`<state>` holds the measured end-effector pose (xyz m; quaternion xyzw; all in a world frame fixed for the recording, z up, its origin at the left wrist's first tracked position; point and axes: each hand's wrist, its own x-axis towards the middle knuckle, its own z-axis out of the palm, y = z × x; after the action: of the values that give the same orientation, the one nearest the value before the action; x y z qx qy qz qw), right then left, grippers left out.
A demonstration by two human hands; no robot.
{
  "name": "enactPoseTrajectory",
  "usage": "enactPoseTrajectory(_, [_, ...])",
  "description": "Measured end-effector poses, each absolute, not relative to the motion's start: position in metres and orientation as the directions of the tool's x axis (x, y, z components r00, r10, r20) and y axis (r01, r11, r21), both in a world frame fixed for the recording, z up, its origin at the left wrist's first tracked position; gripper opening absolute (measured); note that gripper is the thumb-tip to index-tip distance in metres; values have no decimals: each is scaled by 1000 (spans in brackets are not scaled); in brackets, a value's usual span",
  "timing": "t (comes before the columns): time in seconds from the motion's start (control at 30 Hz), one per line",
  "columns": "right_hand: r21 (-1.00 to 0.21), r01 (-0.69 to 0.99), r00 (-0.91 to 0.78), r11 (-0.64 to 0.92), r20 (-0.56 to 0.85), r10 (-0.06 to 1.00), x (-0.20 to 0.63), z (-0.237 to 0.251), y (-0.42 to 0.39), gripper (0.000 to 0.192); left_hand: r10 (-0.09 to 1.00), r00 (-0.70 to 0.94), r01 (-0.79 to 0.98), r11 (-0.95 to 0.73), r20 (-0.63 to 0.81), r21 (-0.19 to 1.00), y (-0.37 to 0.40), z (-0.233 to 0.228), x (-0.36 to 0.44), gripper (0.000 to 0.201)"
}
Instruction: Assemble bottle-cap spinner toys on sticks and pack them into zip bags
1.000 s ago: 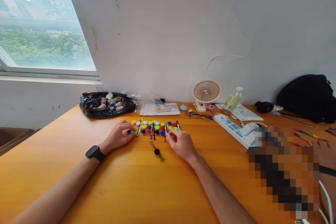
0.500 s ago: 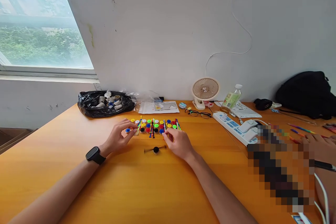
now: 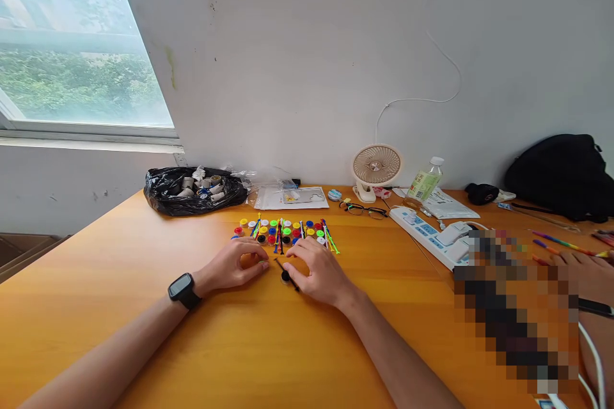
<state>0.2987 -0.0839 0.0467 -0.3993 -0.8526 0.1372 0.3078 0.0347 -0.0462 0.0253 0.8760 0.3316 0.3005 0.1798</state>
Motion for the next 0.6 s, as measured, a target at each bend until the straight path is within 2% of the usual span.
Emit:
enactPoseTrajectory(0.2, [-503,522,-591,689,369,717,293,47,-91,25,733,526,493,-676,432,547,-39,19,35,22])
enactPoseTrajectory(0.37, [-473,579,-611,664,287,737,294,44,-92,9,745,491,526,-667,452,527,-35,17,33,21])
enactPoseTrajectory(0.5, [-438,643,-598,628,225,770,300,49,-90,10,735,481,542,-678,477,497,-34,17,33,18])
enactPoseTrajectory(0.6, [-442,680,-596,585,132,792,312,56,-88,13,740,391,614,-653,548,444,-31,17,31,13])
